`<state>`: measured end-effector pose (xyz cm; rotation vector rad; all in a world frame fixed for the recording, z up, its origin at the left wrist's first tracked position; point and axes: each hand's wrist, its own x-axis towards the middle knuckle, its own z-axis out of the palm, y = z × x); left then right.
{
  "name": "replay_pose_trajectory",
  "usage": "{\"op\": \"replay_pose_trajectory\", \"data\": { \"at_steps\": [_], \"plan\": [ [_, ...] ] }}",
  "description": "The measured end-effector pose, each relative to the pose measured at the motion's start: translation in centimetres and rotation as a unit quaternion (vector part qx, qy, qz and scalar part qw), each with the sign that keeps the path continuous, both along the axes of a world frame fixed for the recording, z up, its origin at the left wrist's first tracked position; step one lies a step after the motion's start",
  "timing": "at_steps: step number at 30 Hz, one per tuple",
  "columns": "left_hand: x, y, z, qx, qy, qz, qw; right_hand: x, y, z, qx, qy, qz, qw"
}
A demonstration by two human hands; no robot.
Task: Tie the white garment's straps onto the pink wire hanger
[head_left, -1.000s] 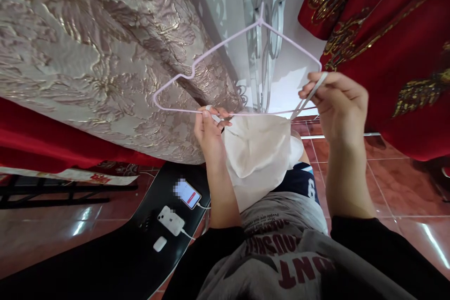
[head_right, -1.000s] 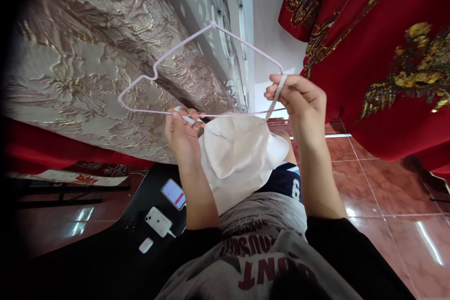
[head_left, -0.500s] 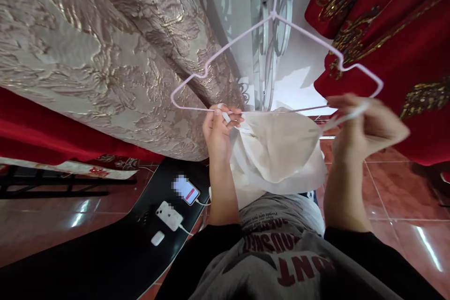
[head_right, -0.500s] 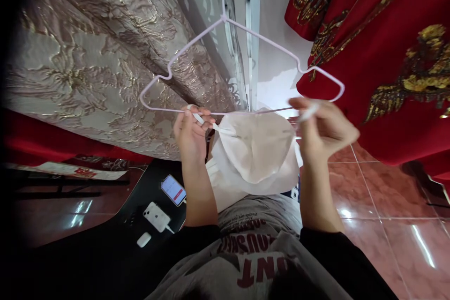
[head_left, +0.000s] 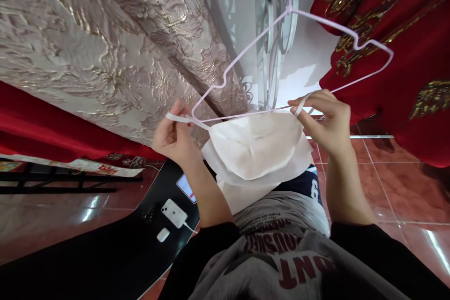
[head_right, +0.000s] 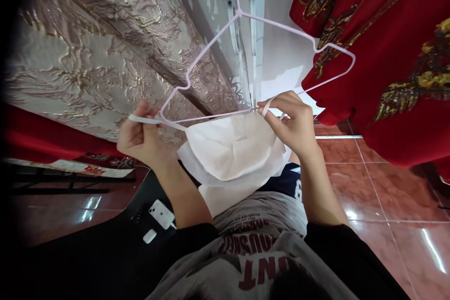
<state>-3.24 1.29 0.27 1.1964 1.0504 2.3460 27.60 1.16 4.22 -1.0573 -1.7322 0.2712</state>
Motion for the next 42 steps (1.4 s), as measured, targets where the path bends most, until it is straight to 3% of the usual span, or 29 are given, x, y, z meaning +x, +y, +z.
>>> {"op": "replay_pose_trajectory", "data": {
  "at_steps": [6,9,11,14,17,20,23,26,29,31,36,42],
  "plan": [
    [0.0,1.4,5.3,-0.037,0.209,-0.15,0.966,-0.5,-0.1,-0.5,0.028,-0.017,0.042,0.999],
    [0.5,2.5,7.7,-0.084,0.312,-0.149,0.935,-0.6,-0.3,-0.8,0.033,-0.029,0.039,0.998],
    [0.4,3.1,8.1,-0.122,0.336,-0.119,0.926,-0.5,-0.4,-0.8,0.025,-0.038,0.037,0.998],
    [0.2,3.4,6.4,-0.157,0.257,-0.118,0.946,-0.3,-0.4,-0.9,0.015,-0.055,0.043,0.997],
    [1.0,2.7,3.2,-0.136,0.058,-0.184,0.972,-0.3,-0.4,-1.0,0.031,-0.054,0.032,0.998],
    [3.1,1.5,0.4,-0.115,-0.097,-0.233,0.961,-0.9,-0.7,-1.1,0.045,-0.043,0.028,0.998],
    [5.2,1.0,-1.0,-0.104,-0.157,-0.258,0.948,-1.2,-1.0,-1.4,0.037,-0.05,0.036,0.997],
    [6.0,1.0,-1.1,-0.089,-0.155,-0.252,0.951,0.3,-0.5,-2.2,0.072,0.039,-0.035,0.996],
    [5.2,1.1,-0.8,-0.094,-0.126,-0.235,0.959,3.9,0.8,-2.8,0.193,0.193,-0.161,0.948],
    [4.5,1.1,-0.4,-0.098,-0.112,-0.221,0.964,6.4,1.5,-2.4,0.226,0.192,-0.195,0.935],
    [3.8,0.8,0.6,-0.098,-0.11,-0.191,0.97,8.2,1.9,1.3,0.036,0.081,-0.122,0.989],
    [3.6,0.6,1.5,-0.107,-0.152,-0.212,0.959,6.2,1.7,5.0,0.044,0.001,-0.099,0.994]
  ]
}}
